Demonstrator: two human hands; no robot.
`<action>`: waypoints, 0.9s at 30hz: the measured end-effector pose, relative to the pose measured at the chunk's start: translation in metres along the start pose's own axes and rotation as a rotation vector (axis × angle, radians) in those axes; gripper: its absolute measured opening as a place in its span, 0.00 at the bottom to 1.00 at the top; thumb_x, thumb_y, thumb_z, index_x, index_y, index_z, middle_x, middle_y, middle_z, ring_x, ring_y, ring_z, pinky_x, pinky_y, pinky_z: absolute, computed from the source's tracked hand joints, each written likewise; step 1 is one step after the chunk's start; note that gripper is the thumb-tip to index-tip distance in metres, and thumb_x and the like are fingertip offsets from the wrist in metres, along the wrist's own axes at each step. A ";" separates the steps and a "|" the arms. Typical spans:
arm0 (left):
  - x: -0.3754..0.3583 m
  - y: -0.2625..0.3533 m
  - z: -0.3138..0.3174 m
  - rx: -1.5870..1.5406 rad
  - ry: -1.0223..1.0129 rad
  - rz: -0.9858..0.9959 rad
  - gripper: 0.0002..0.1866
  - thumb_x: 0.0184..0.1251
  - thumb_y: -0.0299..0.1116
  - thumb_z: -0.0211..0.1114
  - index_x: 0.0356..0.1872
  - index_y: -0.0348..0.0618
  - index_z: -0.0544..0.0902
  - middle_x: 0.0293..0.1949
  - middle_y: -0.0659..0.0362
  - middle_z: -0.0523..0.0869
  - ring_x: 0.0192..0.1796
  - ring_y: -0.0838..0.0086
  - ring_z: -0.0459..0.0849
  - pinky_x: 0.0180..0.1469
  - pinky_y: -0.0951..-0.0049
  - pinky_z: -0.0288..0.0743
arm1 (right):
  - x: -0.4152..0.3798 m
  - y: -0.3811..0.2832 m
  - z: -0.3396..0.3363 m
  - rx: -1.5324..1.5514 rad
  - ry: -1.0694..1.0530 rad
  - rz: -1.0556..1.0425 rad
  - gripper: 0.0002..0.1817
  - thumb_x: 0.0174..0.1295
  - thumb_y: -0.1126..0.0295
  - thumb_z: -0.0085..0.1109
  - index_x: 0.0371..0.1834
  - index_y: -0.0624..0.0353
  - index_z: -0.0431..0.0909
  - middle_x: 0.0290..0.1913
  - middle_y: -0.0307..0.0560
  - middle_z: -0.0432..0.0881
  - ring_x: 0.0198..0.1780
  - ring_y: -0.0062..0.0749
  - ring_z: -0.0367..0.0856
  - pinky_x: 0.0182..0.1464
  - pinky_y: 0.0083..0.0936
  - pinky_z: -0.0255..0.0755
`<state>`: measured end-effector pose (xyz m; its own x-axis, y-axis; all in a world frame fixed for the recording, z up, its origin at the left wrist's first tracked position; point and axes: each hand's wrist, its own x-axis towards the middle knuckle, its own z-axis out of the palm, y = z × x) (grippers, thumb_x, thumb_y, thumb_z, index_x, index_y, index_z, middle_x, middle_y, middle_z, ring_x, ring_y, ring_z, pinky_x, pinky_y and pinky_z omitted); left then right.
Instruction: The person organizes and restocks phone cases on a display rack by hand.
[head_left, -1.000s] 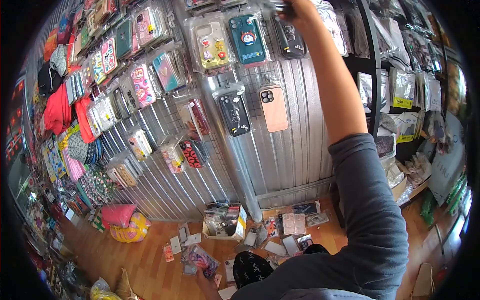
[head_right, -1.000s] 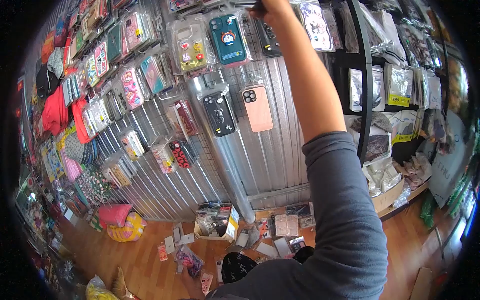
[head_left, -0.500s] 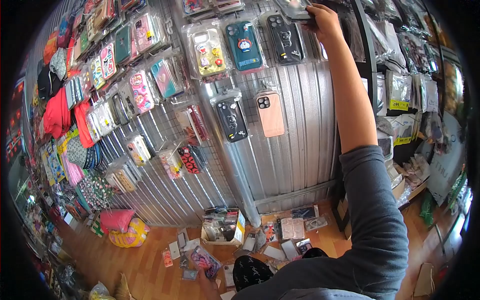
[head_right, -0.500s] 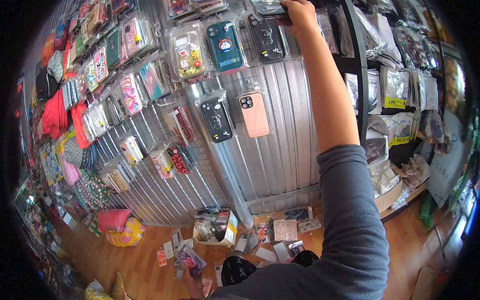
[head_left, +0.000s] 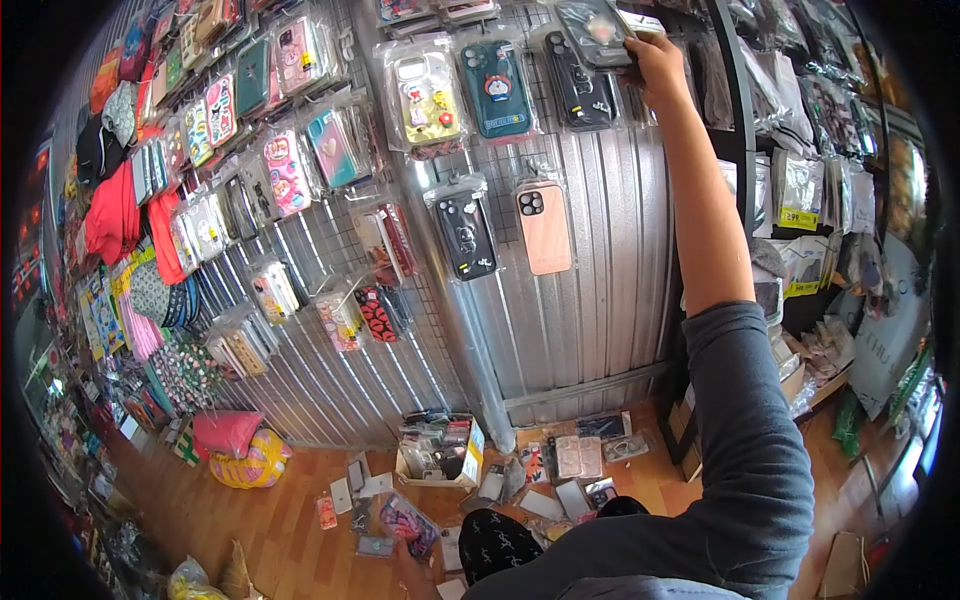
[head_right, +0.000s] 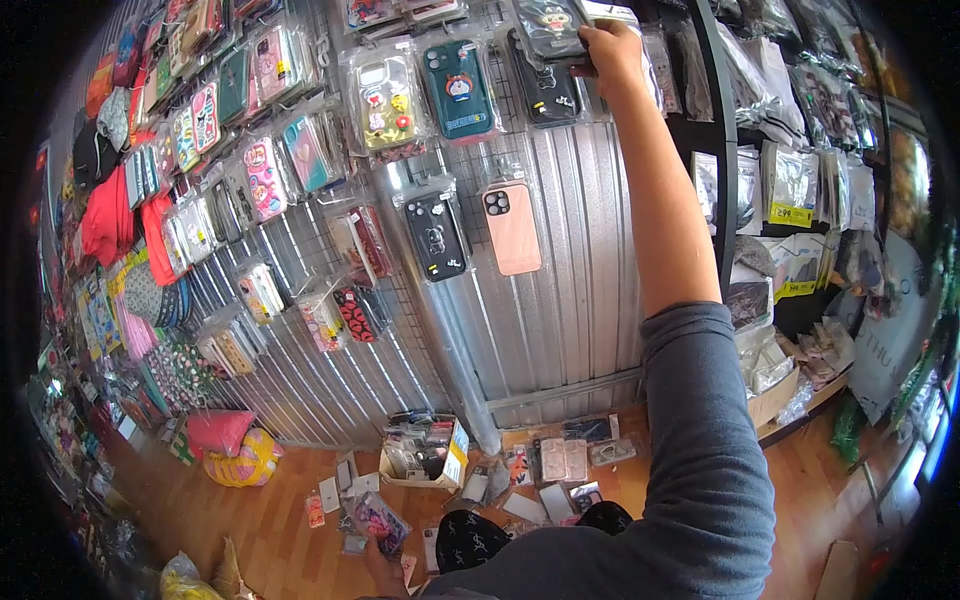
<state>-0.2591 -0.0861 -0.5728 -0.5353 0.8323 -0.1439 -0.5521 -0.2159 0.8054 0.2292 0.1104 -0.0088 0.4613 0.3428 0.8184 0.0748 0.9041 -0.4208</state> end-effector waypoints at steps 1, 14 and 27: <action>0.000 0.000 0.000 -0.009 0.020 -0.006 0.12 0.61 0.40 0.54 0.28 0.41 0.76 0.27 0.58 0.77 0.29 0.71 0.77 0.30 0.72 0.71 | -0.002 0.002 -0.001 -0.033 0.008 0.034 0.17 0.54 0.73 0.54 0.44 0.72 0.69 0.33 0.51 0.76 0.26 0.34 0.78 0.19 0.27 0.76; 0.020 -0.017 -0.020 0.032 -0.026 0.010 0.15 0.60 0.43 0.55 0.24 0.41 0.75 0.25 0.60 0.76 0.25 0.73 0.76 0.24 0.74 0.68 | -0.033 0.067 -0.003 -0.080 0.052 0.070 0.19 0.54 0.71 0.53 0.48 0.68 0.67 0.30 0.53 0.76 0.21 0.34 0.76 0.14 0.26 0.73; 0.006 -0.003 -0.017 0.027 0.038 -0.010 0.14 0.61 0.41 0.53 0.25 0.41 0.75 0.25 0.59 0.77 0.26 0.72 0.76 0.26 0.74 0.69 | -0.067 0.057 0.027 -1.245 0.245 -0.612 0.29 0.44 0.74 0.56 0.55 0.55 0.62 0.49 0.59 0.66 0.53 0.53 0.64 0.50 0.41 0.63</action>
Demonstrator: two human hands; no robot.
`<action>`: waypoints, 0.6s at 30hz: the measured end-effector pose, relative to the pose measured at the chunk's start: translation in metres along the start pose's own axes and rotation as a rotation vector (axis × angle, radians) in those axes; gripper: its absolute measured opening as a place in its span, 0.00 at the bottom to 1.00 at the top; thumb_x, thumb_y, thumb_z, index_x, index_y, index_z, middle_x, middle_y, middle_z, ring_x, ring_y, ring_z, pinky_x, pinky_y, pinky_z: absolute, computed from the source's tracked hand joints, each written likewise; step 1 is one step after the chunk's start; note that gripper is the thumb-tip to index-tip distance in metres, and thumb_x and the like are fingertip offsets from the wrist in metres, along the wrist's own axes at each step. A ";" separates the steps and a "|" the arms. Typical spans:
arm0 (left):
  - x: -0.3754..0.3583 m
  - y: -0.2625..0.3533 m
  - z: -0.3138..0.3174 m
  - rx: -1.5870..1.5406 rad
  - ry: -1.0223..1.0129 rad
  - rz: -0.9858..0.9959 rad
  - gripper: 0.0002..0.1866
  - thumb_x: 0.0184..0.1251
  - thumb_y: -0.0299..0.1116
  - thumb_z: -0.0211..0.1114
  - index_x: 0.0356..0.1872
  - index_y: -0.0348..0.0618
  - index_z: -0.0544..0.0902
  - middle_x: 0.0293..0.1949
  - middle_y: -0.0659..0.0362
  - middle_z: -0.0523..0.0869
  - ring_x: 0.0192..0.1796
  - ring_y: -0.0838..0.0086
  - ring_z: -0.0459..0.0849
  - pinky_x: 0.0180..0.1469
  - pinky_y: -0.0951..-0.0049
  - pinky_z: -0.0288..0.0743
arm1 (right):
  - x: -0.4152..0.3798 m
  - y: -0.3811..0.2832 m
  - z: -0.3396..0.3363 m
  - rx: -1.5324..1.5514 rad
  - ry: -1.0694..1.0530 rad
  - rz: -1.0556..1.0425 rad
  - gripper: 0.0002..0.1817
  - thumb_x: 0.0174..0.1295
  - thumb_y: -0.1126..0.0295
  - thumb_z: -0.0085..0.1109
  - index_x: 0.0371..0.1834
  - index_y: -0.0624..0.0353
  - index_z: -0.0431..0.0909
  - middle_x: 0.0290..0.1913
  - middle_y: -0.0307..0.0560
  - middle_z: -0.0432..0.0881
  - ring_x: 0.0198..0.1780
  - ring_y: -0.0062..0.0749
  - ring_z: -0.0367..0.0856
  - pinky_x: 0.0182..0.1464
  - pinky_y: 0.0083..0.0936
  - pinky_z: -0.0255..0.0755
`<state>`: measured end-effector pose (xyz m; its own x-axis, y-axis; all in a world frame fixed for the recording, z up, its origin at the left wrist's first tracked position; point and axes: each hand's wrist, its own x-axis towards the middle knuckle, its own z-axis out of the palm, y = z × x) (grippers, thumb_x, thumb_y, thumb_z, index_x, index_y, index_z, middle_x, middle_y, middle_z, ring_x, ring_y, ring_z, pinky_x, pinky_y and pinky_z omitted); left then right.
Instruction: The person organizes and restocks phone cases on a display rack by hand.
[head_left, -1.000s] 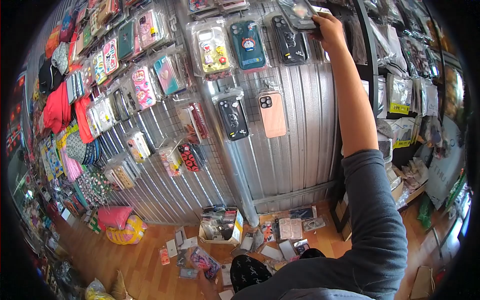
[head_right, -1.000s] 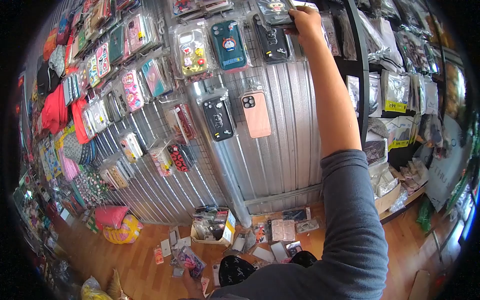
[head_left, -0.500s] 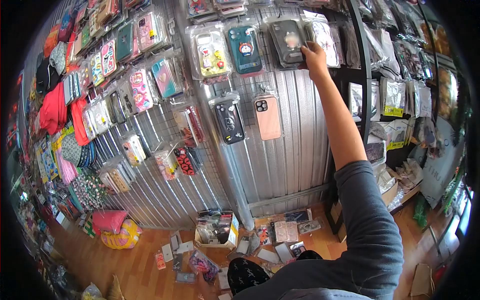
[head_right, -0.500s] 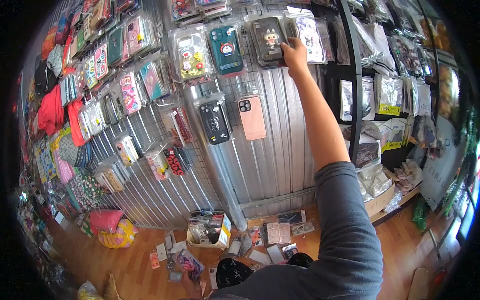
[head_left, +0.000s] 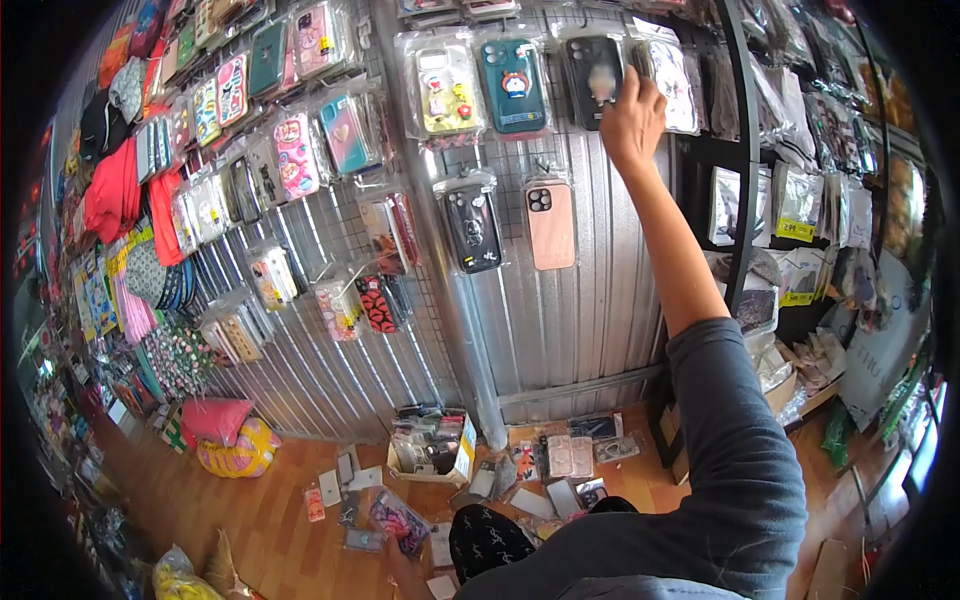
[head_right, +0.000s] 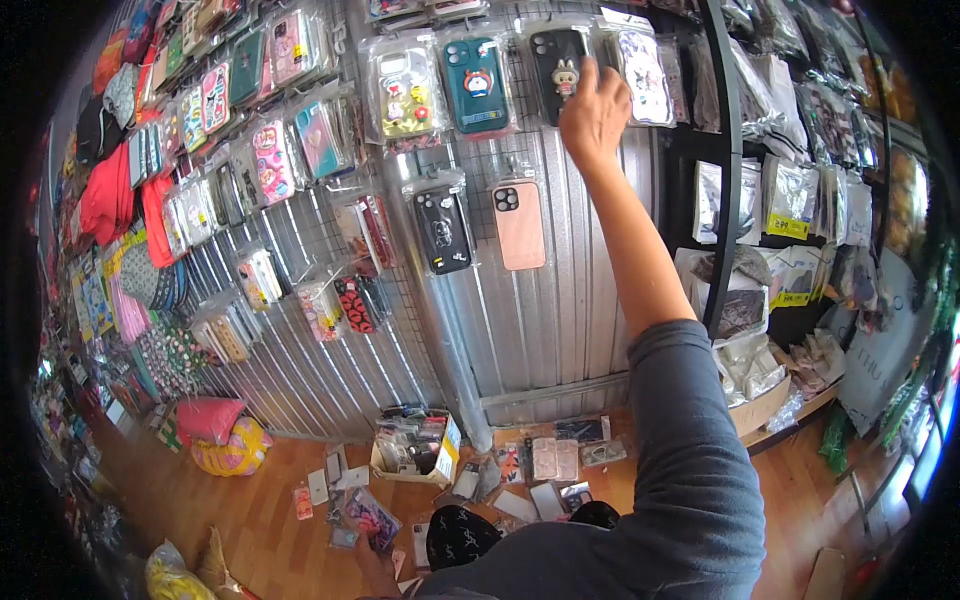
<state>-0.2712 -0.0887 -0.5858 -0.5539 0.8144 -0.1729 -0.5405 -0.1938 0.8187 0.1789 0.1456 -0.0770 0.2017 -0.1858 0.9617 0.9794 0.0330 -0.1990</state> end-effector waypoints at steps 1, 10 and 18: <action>-0.002 0.001 0.003 0.009 0.001 -0.015 0.14 0.61 0.41 0.54 0.25 0.41 0.75 0.25 0.59 0.77 0.27 0.73 0.76 0.27 0.73 0.69 | -0.002 -0.006 0.002 0.060 0.111 -0.193 0.32 0.42 0.72 0.60 0.55 0.54 0.63 0.51 0.57 0.66 0.54 0.50 0.63 0.51 0.41 0.63; -0.017 0.018 0.004 -0.013 0.035 0.048 0.13 0.61 0.40 0.55 0.25 0.40 0.76 0.28 0.59 0.78 0.33 0.71 0.77 0.32 0.72 0.71 | -0.024 -0.062 0.072 0.050 -0.189 -0.619 0.27 0.47 0.70 0.54 0.55 0.51 0.63 0.59 0.52 0.59 0.60 0.50 0.58 0.49 0.46 0.62; -0.027 -0.002 -0.019 -0.084 0.170 0.030 0.13 0.61 0.40 0.54 0.27 0.39 0.75 0.28 0.57 0.78 0.32 0.70 0.78 0.33 0.70 0.73 | -0.001 -0.033 0.045 0.147 -0.252 -0.701 0.23 0.50 0.73 0.50 0.54 0.50 0.66 0.54 0.44 0.70 0.49 0.43 0.70 0.44 0.35 0.71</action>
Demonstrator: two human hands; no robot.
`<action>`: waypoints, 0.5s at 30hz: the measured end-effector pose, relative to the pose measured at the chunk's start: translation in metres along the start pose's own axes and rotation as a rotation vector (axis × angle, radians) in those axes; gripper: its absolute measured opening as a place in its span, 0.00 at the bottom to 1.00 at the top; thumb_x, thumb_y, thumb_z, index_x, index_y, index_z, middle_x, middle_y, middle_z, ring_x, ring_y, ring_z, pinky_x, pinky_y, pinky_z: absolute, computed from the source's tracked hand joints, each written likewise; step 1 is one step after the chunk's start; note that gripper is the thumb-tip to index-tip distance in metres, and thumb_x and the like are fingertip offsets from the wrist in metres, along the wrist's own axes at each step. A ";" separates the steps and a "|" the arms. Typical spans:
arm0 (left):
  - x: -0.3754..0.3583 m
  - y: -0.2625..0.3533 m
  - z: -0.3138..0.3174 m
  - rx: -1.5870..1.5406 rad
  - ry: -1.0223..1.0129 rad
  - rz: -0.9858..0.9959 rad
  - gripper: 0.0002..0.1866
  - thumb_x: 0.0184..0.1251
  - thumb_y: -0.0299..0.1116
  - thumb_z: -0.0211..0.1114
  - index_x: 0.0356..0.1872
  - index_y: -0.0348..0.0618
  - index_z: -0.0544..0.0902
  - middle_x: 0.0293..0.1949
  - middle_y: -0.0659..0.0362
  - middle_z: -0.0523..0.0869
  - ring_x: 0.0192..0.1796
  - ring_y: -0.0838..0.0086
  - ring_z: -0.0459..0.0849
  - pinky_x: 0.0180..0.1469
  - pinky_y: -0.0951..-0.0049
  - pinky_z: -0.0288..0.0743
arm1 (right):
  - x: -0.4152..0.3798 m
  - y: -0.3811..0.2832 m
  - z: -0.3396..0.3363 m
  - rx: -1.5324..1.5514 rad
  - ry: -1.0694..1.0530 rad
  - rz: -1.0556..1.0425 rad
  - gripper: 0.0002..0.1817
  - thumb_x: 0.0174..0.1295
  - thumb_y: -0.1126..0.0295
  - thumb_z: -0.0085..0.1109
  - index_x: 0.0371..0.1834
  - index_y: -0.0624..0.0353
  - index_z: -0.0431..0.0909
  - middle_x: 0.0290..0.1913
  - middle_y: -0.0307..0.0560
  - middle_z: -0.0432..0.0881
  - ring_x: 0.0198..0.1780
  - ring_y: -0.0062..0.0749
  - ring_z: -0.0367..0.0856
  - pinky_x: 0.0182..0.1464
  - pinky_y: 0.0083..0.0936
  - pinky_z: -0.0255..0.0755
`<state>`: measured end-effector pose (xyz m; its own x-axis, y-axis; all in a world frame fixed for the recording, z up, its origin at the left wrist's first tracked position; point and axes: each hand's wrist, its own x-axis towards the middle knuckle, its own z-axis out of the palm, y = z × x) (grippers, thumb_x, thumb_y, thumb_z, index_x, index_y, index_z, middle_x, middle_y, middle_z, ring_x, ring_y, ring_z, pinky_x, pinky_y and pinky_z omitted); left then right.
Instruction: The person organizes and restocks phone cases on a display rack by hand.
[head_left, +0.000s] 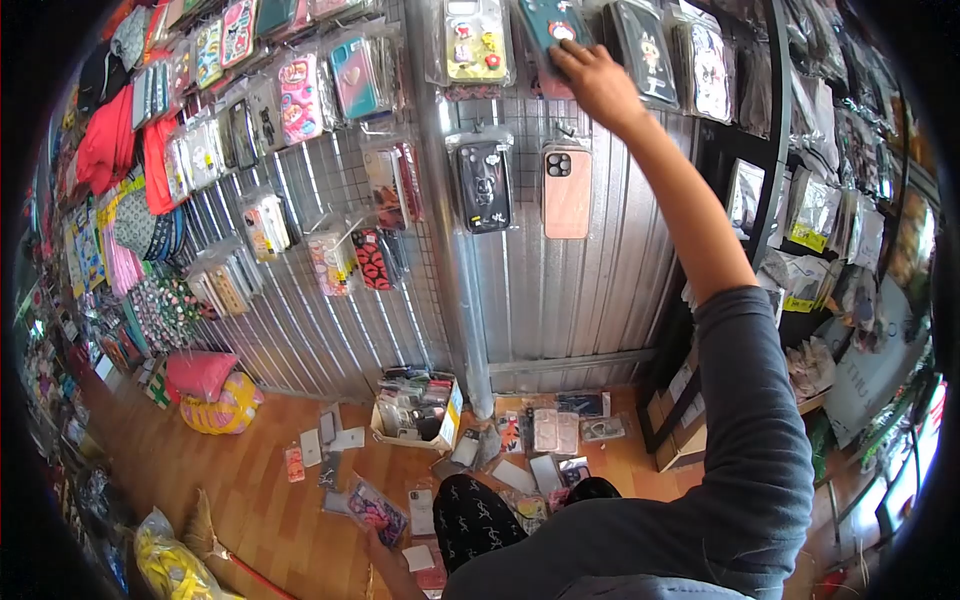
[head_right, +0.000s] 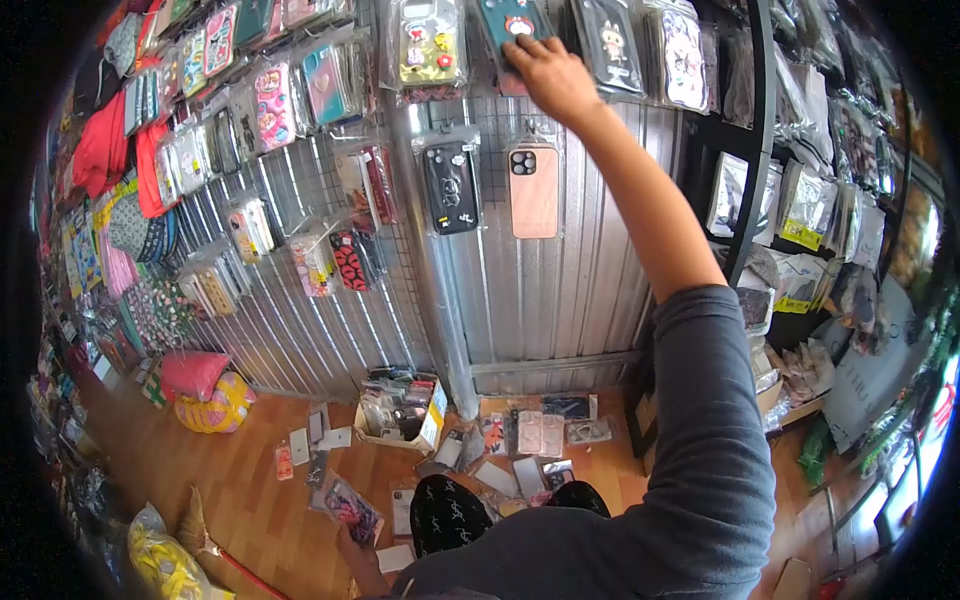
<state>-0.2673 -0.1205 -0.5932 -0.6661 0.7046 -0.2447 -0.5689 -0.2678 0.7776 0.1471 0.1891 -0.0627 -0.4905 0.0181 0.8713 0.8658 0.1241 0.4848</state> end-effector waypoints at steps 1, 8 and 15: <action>-0.002 0.003 0.003 0.006 0.015 0.011 0.13 0.62 0.39 0.54 0.27 0.39 0.75 0.28 0.57 0.78 0.32 0.70 0.78 0.32 0.70 0.73 | 0.002 0.007 -0.012 0.001 0.011 -0.013 0.23 0.51 0.74 0.49 0.53 0.50 0.67 0.52 0.44 0.72 0.47 0.43 0.72 0.44 0.33 0.72; 0.013 0.009 0.026 0.111 -0.086 -0.012 0.14 0.64 0.38 0.52 0.25 0.38 0.74 0.26 0.57 0.77 0.29 0.73 0.78 0.30 0.74 0.72 | 0.048 0.030 -0.108 0.170 -0.012 0.218 0.12 0.53 0.71 0.47 0.40 0.59 0.73 0.32 0.62 0.77 0.35 0.57 0.74 0.38 0.43 0.68; 0.021 -0.006 0.027 0.072 -0.128 0.040 0.18 0.62 0.46 0.54 0.24 0.40 0.75 0.23 0.59 0.78 0.22 0.75 0.77 0.20 0.75 0.72 | 0.065 0.030 -0.129 0.130 -0.109 0.214 0.13 0.54 0.70 0.47 0.42 0.60 0.73 0.32 0.61 0.77 0.36 0.57 0.75 0.37 0.44 0.68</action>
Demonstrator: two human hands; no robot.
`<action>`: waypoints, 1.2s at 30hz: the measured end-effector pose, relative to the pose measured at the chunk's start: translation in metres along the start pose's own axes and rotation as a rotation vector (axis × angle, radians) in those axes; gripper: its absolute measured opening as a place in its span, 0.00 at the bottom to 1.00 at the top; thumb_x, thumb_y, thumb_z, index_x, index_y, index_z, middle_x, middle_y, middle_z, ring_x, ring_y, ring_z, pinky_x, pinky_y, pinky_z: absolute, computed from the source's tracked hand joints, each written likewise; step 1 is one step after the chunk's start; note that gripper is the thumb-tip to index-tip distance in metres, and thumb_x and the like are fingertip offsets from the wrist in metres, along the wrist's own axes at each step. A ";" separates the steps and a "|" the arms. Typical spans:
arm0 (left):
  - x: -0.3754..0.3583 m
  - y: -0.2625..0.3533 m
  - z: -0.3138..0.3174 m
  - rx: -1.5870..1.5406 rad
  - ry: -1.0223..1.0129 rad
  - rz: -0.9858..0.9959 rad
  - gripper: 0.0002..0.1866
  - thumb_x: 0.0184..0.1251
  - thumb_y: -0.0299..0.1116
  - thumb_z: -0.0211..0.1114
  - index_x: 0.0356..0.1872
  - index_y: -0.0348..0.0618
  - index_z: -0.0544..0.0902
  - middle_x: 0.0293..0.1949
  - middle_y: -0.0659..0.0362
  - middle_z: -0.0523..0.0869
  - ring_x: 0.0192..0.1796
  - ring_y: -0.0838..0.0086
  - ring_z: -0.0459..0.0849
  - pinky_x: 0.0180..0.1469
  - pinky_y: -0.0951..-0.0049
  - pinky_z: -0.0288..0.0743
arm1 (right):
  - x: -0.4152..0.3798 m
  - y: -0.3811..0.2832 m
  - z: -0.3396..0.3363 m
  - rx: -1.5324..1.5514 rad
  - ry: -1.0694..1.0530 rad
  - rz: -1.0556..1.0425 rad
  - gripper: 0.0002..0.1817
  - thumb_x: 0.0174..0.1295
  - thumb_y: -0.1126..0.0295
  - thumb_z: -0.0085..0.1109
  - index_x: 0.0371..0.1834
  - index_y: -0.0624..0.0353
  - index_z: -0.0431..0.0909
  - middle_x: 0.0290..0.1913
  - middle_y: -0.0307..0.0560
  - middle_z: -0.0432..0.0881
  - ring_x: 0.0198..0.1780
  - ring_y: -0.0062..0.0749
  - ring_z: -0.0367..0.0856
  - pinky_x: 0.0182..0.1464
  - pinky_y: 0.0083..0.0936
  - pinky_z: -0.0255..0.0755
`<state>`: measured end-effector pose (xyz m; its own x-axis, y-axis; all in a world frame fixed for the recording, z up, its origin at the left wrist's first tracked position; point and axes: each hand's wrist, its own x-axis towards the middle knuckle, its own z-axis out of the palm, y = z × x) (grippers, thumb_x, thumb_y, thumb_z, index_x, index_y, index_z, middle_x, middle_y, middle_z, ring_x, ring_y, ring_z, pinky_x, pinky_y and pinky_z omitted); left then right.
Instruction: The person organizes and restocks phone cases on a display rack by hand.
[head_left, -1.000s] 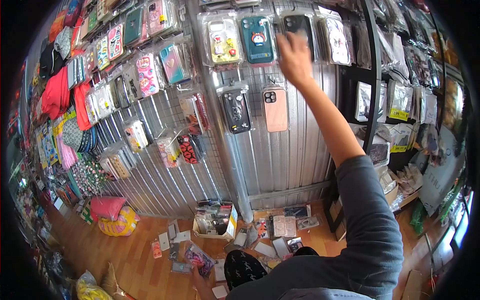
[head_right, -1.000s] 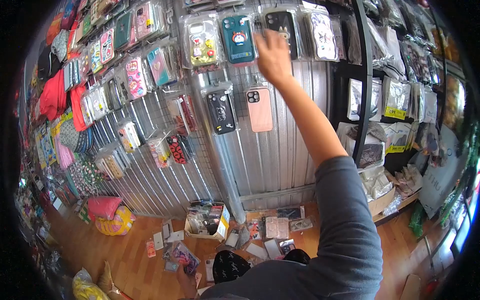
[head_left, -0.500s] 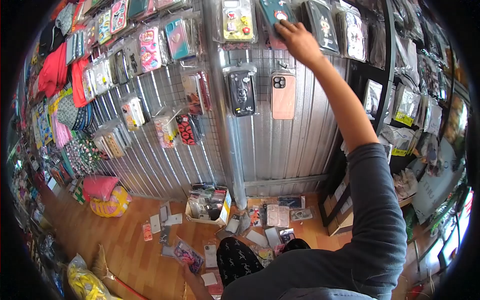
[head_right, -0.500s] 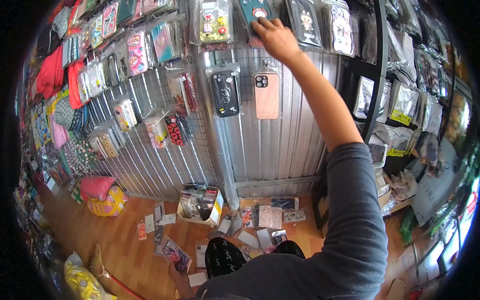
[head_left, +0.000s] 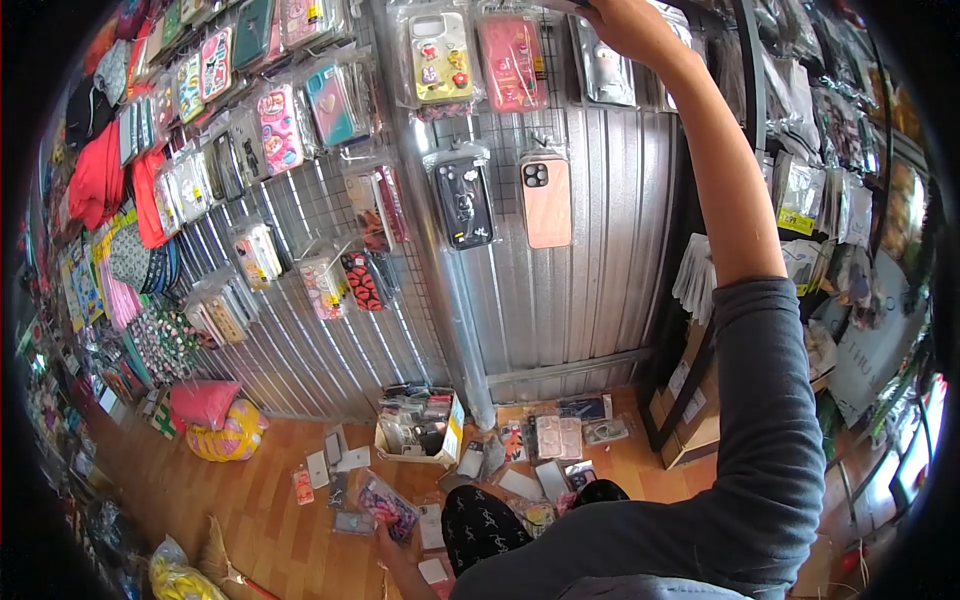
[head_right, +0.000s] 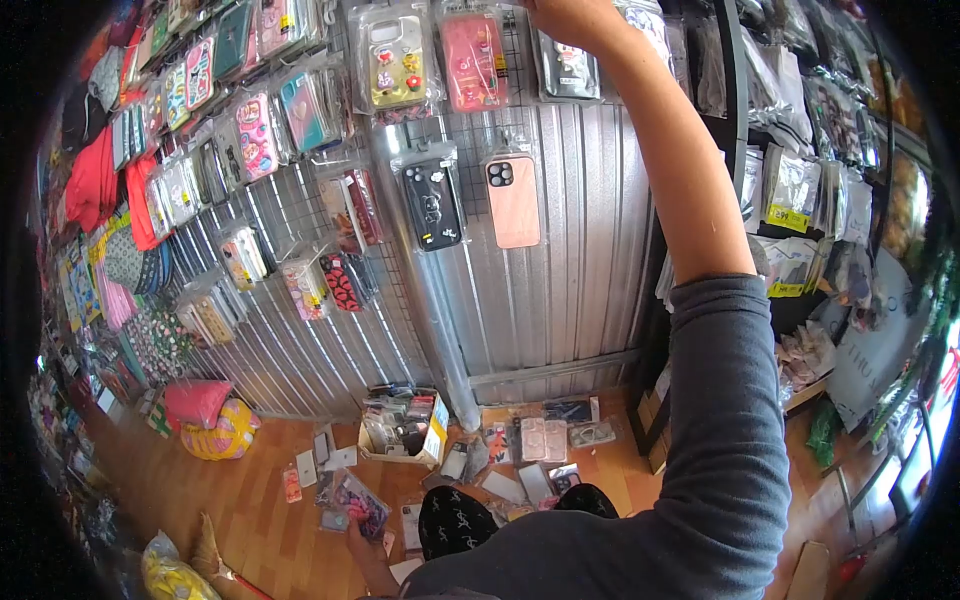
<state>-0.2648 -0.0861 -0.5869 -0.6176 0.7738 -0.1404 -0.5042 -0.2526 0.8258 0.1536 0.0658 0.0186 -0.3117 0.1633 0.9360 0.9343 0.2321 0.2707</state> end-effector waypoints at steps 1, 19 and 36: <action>-0.003 0.004 0.003 0.008 0.003 -0.021 0.19 0.61 0.47 0.55 0.24 0.40 0.75 0.24 0.59 0.78 0.22 0.75 0.77 0.20 0.75 0.72 | 0.000 0.000 0.000 -0.006 -0.005 0.001 0.13 0.54 0.69 0.47 0.42 0.59 0.73 0.32 0.61 0.77 0.36 0.57 0.75 0.37 0.44 0.68; -0.017 0.016 -0.005 0.008 0.001 -0.061 0.16 0.63 0.41 0.53 0.25 0.37 0.75 0.26 0.58 0.78 0.28 0.73 0.77 0.31 0.74 0.72 | -0.004 -0.004 -0.001 -0.003 -0.005 -0.036 0.11 0.53 0.71 0.46 0.38 0.61 0.73 0.30 0.62 0.77 0.35 0.56 0.76 0.37 0.44 0.68; 0.002 0.002 -0.013 -0.046 0.003 0.014 0.14 0.60 0.41 0.57 0.23 0.41 0.76 0.22 0.58 0.78 0.24 0.71 0.78 0.21 0.72 0.72 | -0.048 -0.035 0.128 -0.249 -0.151 -0.086 0.06 0.48 0.71 0.54 0.30 0.59 0.77 0.44 0.52 0.72 0.46 0.39 0.72 0.35 0.31 0.76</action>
<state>-0.2749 -0.0931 -0.5928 -0.6264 0.7684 -0.1312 -0.5230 -0.2895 0.8017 0.1140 0.1725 -0.0645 -0.3964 0.2986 0.8681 0.9111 0.0118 0.4120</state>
